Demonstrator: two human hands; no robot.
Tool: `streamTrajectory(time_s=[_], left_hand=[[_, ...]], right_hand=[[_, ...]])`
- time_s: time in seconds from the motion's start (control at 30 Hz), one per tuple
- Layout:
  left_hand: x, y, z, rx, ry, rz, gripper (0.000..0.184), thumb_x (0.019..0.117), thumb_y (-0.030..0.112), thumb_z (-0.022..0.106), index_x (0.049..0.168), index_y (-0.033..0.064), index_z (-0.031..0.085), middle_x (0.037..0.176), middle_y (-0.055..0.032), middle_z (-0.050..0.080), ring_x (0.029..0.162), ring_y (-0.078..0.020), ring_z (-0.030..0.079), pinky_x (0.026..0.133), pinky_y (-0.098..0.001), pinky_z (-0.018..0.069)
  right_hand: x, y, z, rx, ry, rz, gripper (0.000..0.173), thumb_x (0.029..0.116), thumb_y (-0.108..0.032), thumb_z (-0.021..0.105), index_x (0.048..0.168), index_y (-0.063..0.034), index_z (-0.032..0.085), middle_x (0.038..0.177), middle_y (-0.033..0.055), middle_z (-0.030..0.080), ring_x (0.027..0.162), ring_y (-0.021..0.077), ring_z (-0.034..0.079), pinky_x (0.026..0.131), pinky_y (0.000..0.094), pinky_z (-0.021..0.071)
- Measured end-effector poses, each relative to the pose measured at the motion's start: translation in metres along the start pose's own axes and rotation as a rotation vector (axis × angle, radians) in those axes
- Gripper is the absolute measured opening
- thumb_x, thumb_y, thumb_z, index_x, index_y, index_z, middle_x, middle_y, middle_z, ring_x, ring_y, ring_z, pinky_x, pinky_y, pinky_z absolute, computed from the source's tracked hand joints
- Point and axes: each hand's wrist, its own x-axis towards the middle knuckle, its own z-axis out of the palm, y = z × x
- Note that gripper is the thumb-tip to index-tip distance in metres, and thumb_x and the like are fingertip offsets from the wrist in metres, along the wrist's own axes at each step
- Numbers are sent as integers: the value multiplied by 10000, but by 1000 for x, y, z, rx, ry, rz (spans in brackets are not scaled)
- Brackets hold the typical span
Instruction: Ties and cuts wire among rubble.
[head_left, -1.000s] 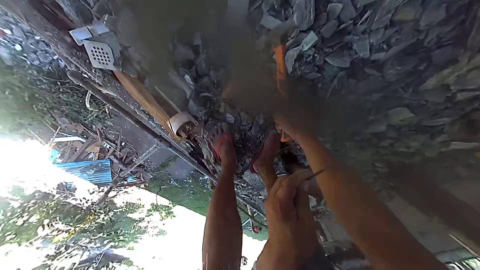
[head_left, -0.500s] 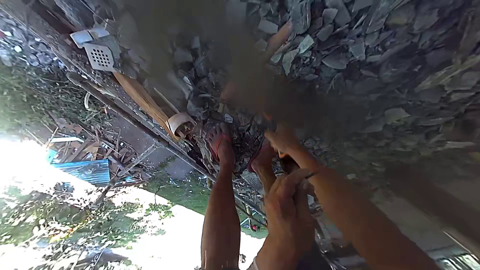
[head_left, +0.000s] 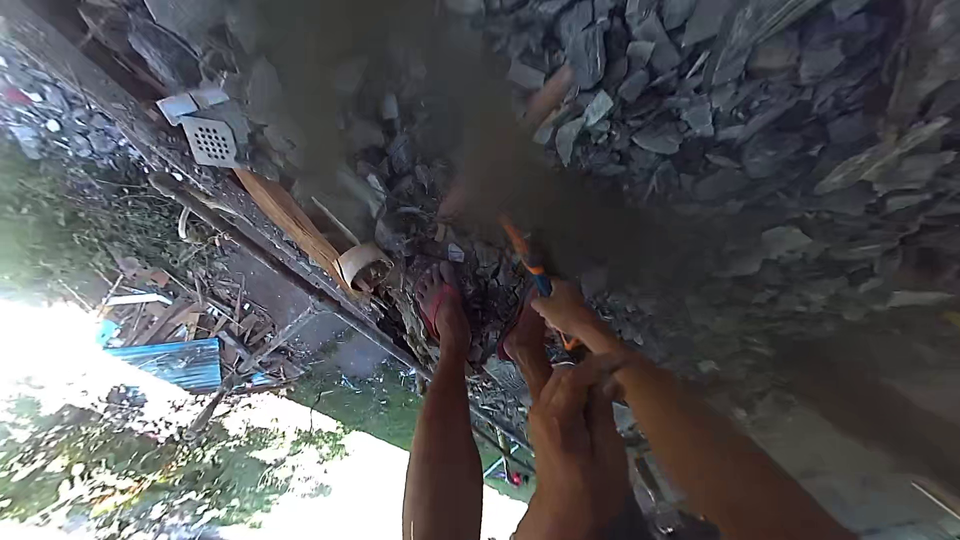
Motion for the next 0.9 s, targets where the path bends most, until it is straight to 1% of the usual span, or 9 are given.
streamTrajectory(time_s=[0.2, 0.27, 0.3, 0.33, 0.4, 0.43, 0.63, 0.77, 0.9], left_hand=[[-1, 6, -5, -46, 26, -25, 204, 1018, 41, 571, 1148, -38, 707, 906, -59, 713, 787, -97, 674, 736, -250, 604], [0, 6, -5, -50, 34, -3, 204, 1024, 44, 564, 1146, -38, 706, 905, -64, 713, 792, -106, 678, 740, -264, 608], [-1, 8, -5, -44, 25, -3, 206, 1024, 44, 562, 1149, -35, 705, 914, -64, 715, 804, -104, 680, 751, -265, 609], [1, 9, -6, -39, 12, 1, 208, 1025, 49, 562, 1155, -29, 704, 925, -62, 717, 812, -103, 682, 761, -267, 609], [9, 7, -6, -25, 17, 10, 205, 1017, 40, 573, 1159, -27, 705, 950, -67, 727, 820, -103, 692, 767, -266, 615], [3, 7, -6, -14, 13, -13, 206, 1007, 24, 580, 1159, -35, 705, 951, -70, 731, 812, -102, 695, 756, -261, 616], [11, 0, -27, -18, -39, -165, 289, 1051, 21, 450, 1257, -38, 644, 930, -60, 666, 737, -100, 632, 671, -259, 581], [35, -27, -56, -66, 76, -346, 189, 979, 87, 475, 1093, 0, 598, 798, -64, 610, 615, -150, 577, 552, -318, 529], [104, -30, -59, 756, -105, -427, 349, 936, 334, 731, 886, -5, 666, 702, -75, 597, 625, -192, 598, 621, -408, 540]], right_hand=[[30, -32, 16, 325, 254, -189, 262, 948, -306, 615, 1058, -70, 607, 664, 114, 589, 483, 247, 583, 460, 462, 528], [42, 26, 61, 136, 289, -139, 480, 898, -356, 699, 1255, -53, 592, 918, 204, 681, 695, 317, 684, 614, 556, 585], [38, 54, 72, 55, 221, -111, 693, 866, -306, 737, 1442, -28, 471, 1174, 235, 643, 931, 322, 687, 819, 568, 583], [34, 66, 73, 12, 188, -84, 795, 841, -266, 768, 1508, -25, 408, 1245, 210, 627, 972, 263, 683, 854, 504, 591], [29, 46, 54, 42, 72, 32, 541, 886, -230, 737, 1323, -2, 515, 920, 117, 647, 645, 164, 641, 588, 375, 575], [20, 40, 46, 74, -27, 114, 427, 938, -226, 695, 1258, 15, 547, 847, 119, 624, 596, 185, 608, 568, 382, 552], [2, 37, 70, 289, 0, 79, 323, 887, -172, 707, 1144, 10, 635, 814, 102, 633, 620, 172, 600, 600, 376, 544], [1, 18, 96, 457, 98, 52, 322, 946, -288, 659, 1119, -18, 653, 763, 97, 664, 596, 200, 656, 571, 403, 585], [6, 11, 68, 768, 49, -23, 243, 998, -224, 605, 1110, -8, 611, 681, 68, 614, 526, 165, 604, 530, 346, 559]])
